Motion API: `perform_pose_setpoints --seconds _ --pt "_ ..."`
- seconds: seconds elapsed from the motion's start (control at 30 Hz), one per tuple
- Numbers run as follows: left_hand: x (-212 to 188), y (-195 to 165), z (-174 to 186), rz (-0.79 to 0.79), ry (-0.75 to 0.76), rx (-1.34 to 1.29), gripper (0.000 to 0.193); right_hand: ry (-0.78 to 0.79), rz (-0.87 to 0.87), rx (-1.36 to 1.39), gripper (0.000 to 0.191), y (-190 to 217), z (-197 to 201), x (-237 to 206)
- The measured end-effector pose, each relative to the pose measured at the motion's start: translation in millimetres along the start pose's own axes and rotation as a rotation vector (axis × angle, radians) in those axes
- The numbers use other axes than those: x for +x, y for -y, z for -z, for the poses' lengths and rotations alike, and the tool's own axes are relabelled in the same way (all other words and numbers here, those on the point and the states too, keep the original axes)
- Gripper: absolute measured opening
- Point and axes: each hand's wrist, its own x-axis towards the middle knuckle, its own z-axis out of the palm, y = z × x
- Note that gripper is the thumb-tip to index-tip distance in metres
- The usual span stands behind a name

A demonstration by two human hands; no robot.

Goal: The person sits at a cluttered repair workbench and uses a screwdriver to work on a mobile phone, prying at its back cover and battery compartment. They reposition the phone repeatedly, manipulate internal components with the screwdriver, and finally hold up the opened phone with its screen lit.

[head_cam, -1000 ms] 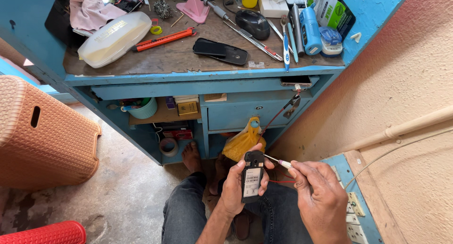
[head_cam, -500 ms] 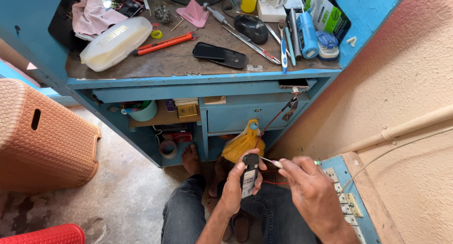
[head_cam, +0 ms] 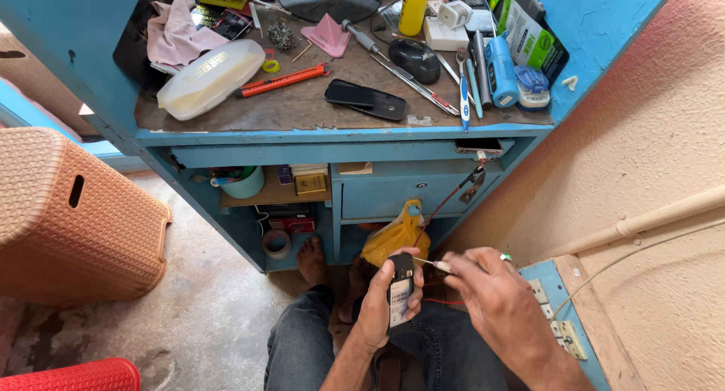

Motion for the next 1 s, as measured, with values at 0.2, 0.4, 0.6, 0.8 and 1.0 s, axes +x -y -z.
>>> perform_pose_setpoints --seconds 0.2,0.4,0.6,0.8,1.0 --pt "-1.8 1.9 5.4 -0.003 0.015 -0.021 0.049 0.059 -0.073 0.017 0.027 2.0 -3.1 0.2" --pt "0.4 4.1 6.8 0.009 0.006 -0.015 0.049 0.111 -0.177 0.07 0.025 -2.4 -3.4 -0.2" --pt "0.4 6.3 8.8 0.015 -0.005 0.005 0.05 0.0 0.039 0.17 0.021 -1.3 -2.4 -0.3" --pt "0.8 4.4 9.6 -0.009 0.017 -0.012 0.05 0.078 -0.1 0.144 0.021 -1.8 -0.2 2.7" --pt "0.9 3.2 8.6 0.0 0.037 -0.046 0.049 0.16 -0.131 0.149 0.032 -1.4 5.3 4.9"
